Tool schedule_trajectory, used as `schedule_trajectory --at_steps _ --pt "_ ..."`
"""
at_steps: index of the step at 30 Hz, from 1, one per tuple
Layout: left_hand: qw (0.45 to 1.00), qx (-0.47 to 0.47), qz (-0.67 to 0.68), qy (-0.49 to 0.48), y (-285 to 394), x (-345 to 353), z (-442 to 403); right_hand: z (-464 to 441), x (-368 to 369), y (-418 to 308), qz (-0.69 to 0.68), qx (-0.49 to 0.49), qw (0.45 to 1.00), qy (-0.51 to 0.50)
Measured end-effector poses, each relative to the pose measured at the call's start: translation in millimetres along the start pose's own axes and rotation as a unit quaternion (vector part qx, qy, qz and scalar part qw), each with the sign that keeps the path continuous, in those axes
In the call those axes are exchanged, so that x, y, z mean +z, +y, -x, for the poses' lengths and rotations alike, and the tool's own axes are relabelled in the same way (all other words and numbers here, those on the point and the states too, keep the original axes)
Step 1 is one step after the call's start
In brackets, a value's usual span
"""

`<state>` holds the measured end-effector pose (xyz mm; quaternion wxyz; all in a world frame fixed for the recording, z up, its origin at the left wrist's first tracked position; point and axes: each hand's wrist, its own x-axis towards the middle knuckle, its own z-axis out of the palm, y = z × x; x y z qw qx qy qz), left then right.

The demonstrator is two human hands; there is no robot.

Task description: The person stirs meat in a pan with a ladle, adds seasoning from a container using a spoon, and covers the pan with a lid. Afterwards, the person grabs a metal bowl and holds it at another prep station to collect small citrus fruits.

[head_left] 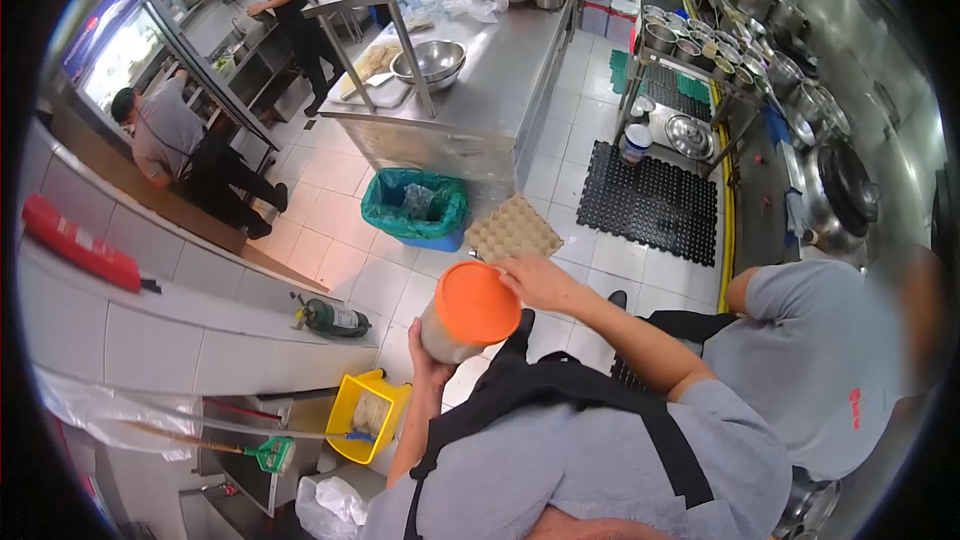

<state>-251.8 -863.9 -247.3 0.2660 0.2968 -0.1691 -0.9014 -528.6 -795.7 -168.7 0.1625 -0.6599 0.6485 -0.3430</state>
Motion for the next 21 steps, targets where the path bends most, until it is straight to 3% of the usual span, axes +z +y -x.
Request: schedule_trajectory --at_steps 3,5,7,9,11,14,17,20,21 --pt "1.000 -0.019 -0.003 -0.005 2 15 -95 -28 -11 70 0.094 0.034 0.995 -0.004" --pt "0.997 -0.073 -0.002 -0.040 5 41 -141 -34 -47 90 0.093 0.172 0.970 -0.143" --pt "0.992 -0.111 -0.021 -0.063 11 71 -185 -38 -105 69 -0.107 0.361 0.912 -0.164" --pt "0.985 -0.154 -0.061 -0.056 9 93 -233 -15 -106 111 -0.072 0.310 0.942 -0.102" --pt "0.973 -0.201 -0.084 -0.070 5 106 -272 -7 -109 130 0.104 0.177 0.966 0.160" --pt "0.955 -0.233 -0.108 -0.147 -6 146 -334 3 -122 176 -0.061 0.321 0.929 0.175" --pt "0.929 -0.246 -0.129 -0.244 -12 198 -359 -1 -168 174 -0.207 0.523 0.827 0.017" --pt "0.934 -0.235 -0.134 -0.231 -31 217 -384 7 -197 193 -0.292 0.500 0.815 -0.032" --pt "0.936 -0.235 -0.129 -0.229 -35 223 -388 13 -193 210 -0.211 0.463 0.860 0.035"
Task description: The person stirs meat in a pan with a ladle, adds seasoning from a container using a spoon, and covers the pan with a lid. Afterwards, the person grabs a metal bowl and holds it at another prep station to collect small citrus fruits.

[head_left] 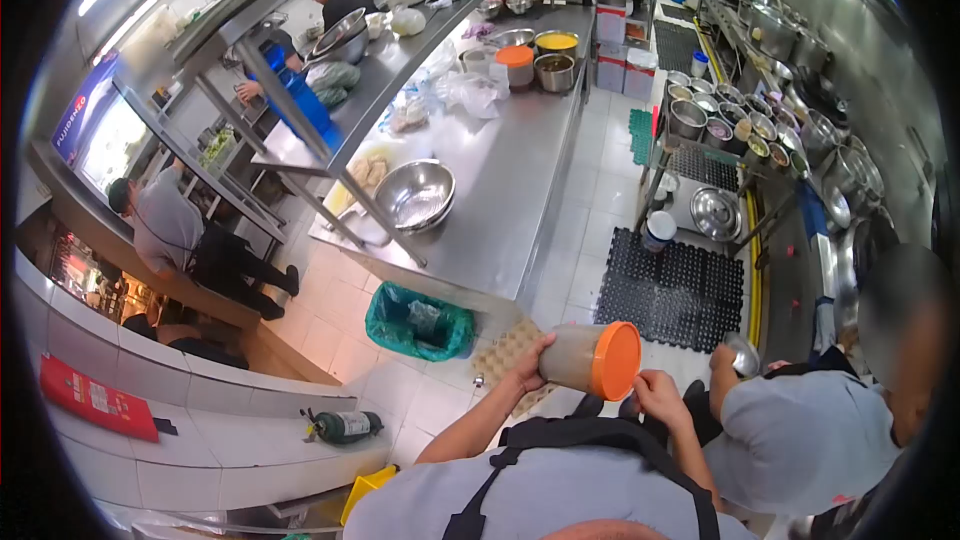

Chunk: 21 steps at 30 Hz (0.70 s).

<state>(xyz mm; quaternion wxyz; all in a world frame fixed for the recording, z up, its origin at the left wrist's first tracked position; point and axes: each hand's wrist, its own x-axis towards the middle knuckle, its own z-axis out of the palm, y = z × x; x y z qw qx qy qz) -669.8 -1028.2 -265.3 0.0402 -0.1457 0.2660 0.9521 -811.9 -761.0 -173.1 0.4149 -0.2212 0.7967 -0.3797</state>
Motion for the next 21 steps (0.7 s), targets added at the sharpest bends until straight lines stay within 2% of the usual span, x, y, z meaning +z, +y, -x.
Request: schedule_trajectory --at_steps 3,6,8,11,12,15,16,18,21 --pt "1.000 0.007 0.003 0.001 0 15 -35 -36 -15 15 -0.043 -0.151 0.971 0.180" --pt "1.000 0.004 -0.012 0.019 2 22 -55 -52 -53 9 -0.123 -0.003 0.992 0.028" --pt "1.000 0.000 -0.004 0.022 7 22 -72 -51 -75 -2 -0.166 0.074 0.982 -0.050" --pt "0.999 0.018 -0.048 0.006 29 37 -102 -92 -87 38 -0.075 -0.056 0.995 0.043" --pt "0.998 0.020 -0.057 0.014 35 38 -117 -94 -91 8 -0.025 -0.147 0.976 0.160" --pt "0.996 0.023 -0.077 0.037 48 43 -167 -136 -120 0 -0.018 -0.089 0.981 0.170" --pt "0.995 0.030 -0.082 0.046 58 49 -181 -150 -128 -3 -0.052 -0.045 0.986 0.150" --pt "0.992 0.059 -0.096 0.053 79 41 -215 -183 -142 -7 -0.122 -0.010 0.989 0.089" --pt "0.995 0.053 -0.077 0.045 124 21 -262 -245 -168 -16 -0.228 0.034 0.973 0.007"
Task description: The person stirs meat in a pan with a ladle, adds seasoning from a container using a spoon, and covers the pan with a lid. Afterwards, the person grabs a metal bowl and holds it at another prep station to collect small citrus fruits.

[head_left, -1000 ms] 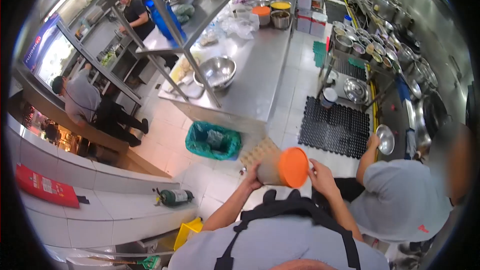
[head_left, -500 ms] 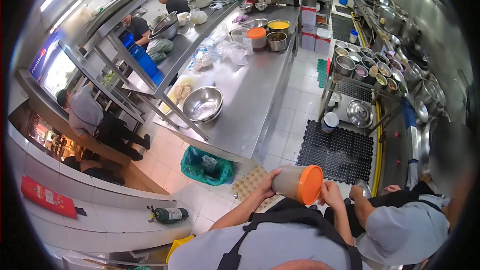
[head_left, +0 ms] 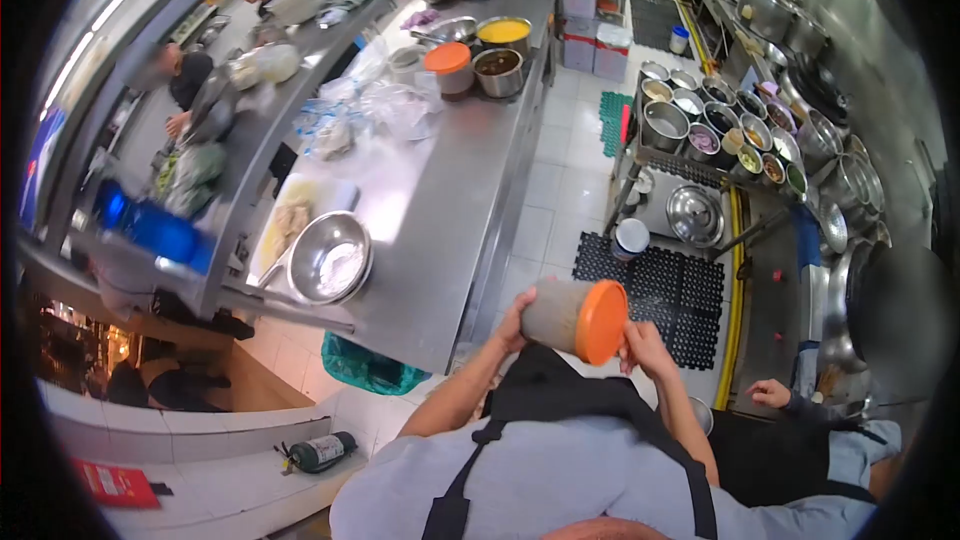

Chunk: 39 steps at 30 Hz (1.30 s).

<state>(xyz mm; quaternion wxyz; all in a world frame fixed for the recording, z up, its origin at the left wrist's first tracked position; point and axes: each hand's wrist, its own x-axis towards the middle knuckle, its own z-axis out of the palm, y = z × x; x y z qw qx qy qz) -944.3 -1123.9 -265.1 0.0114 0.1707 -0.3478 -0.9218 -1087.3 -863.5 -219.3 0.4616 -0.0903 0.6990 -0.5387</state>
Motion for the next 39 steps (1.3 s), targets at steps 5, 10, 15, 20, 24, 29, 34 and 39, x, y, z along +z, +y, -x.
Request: schedule_trajectory --at_steps 5,10,15,20,24,29,34,39 --pt "0.996 -0.031 0.073 0.045 61 -30 -104 -110 -2 -79 -0.217 -0.051 0.974 -0.030" --pt "0.987 -0.089 -0.035 0.131 118 -50 -201 -198 -32 -134 -0.276 -0.074 0.955 -0.075" --pt "0.784 0.161 -0.557 0.222 195 -99 -300 -305 -48 -172 -0.115 -0.022 0.992 0.055" --pt "0.581 0.198 -0.767 0.189 258 -117 -390 -476 -62 -148 0.106 -0.041 0.988 0.104" --pt "0.495 0.148 -0.833 0.198 266 -113 -434 -613 -56 -135 0.187 -0.113 0.964 0.151" --pt "0.442 0.106 -0.865 0.215 260 -113 -450 -719 -36 -206 -0.007 -0.150 0.973 0.177" --pt "0.428 0.057 -0.875 0.220 261 -121 -454 -856 42 -198 0.011 -0.162 0.965 0.205" --pt "0.429 0.054 -0.871 0.235 256 -124 -450 -912 71 -199 0.060 -0.142 0.988 0.030"
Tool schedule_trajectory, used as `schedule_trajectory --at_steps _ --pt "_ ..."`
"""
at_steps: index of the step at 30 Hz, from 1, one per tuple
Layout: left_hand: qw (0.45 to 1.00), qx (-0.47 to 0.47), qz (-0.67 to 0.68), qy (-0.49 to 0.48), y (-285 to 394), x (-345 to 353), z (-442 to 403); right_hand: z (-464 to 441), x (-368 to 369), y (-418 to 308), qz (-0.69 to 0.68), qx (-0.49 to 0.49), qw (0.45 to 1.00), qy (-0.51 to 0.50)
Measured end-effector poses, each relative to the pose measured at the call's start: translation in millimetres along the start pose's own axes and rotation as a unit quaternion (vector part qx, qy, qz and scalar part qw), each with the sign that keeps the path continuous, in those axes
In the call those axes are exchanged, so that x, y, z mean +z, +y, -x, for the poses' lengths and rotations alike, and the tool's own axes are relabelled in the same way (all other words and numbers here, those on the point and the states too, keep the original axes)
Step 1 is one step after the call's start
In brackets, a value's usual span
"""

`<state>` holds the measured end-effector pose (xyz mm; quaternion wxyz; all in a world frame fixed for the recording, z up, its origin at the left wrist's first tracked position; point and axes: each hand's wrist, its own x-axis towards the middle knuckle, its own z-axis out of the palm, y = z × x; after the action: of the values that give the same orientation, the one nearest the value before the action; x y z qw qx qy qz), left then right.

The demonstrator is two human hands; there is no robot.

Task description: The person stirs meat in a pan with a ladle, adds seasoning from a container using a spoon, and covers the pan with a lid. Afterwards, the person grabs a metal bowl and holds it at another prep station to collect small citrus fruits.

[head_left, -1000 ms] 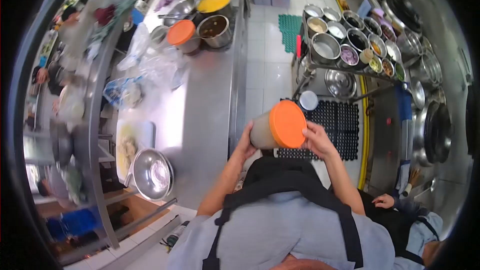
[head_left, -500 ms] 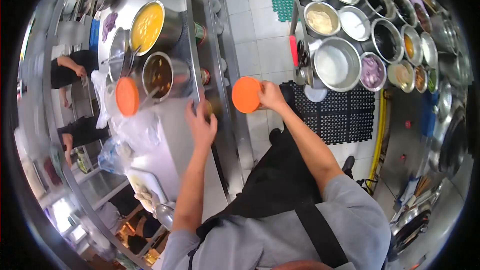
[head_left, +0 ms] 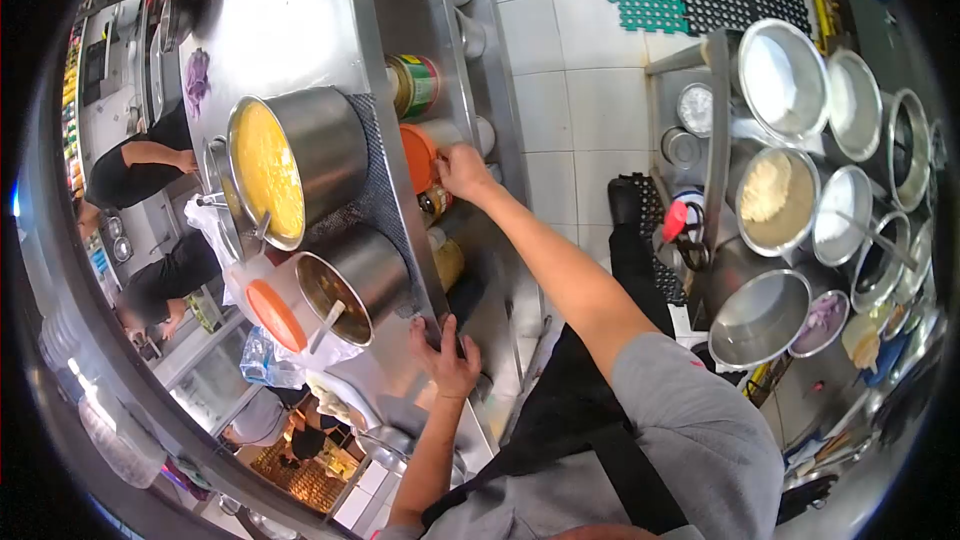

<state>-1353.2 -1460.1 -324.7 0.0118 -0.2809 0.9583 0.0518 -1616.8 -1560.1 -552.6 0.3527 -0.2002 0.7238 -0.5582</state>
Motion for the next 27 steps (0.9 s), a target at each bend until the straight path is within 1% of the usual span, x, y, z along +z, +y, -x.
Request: schedule_trajectory --at_steps 1,3,5,7,9,11,12,14,15,17,18,20,22,25,27 --pt "1.000 -0.003 -0.004 -0.003 -2 2 3 -8 -5 -12 0.032 -0.008 0.999 -0.035" --pt "1.000 -0.008 -0.013 -0.006 -5 5 5 -28 -26 -48 0.032 -0.053 0.996 0.071" --pt "0.999 -0.020 -0.028 -0.011 -6 4 5 -62 -36 -75 -0.002 -0.168 0.981 0.094" --pt "0.999 -0.019 -0.025 -0.011 -10 8 9 -128 -9 -70 -0.038 -0.305 0.950 0.058" --pt "0.999 -0.017 -0.029 -0.008 -9 8 7 -152 12 -72 0.021 -0.334 0.942 -0.010" --pt "0.999 -0.015 -0.031 -0.008 -10 7 7 -171 35 -67 -0.050 -0.334 0.938 -0.074" --pt "0.999 -0.015 -0.032 -0.008 -11 8 9 -181 51 -57 -0.150 -0.318 0.930 -0.104" --pt "0.999 -0.019 -0.026 -0.011 -12 8 12 -183 54 -55 -0.172 -0.317 0.926 -0.108" --pt "0.999 -0.022 -0.019 -0.013 -12 8 13 -175 39 -62 -0.095 -0.334 0.934 -0.082" --pt "0.999 -0.022 -0.020 -0.016 -12 8 12 -157 10 -82 -0.079 -0.312 0.941 -0.105" --pt "0.999 -0.018 -0.027 -0.019 -13 7 12 -147 -7 -94 -0.139 -0.270 0.940 -0.153" --pt "0.999 -0.015 -0.029 -0.020 -11 6 11 -125 -35 -114 -0.216 -0.202 0.935 -0.197" --pt "0.999 -0.016 -0.023 -0.016 -11 6 10 -104 -55 -127 -0.250 -0.155 0.937 -0.191" --pt "1.000 -0.011 -0.028 0.009 -9 7 5 -66 -40 -103 -0.235 -0.184 0.953 -0.042" --pt "1.000 -0.012 -0.027 -0.001 -6 2 3 -44 -35 -86 -0.159 -0.237 0.956 -0.064"
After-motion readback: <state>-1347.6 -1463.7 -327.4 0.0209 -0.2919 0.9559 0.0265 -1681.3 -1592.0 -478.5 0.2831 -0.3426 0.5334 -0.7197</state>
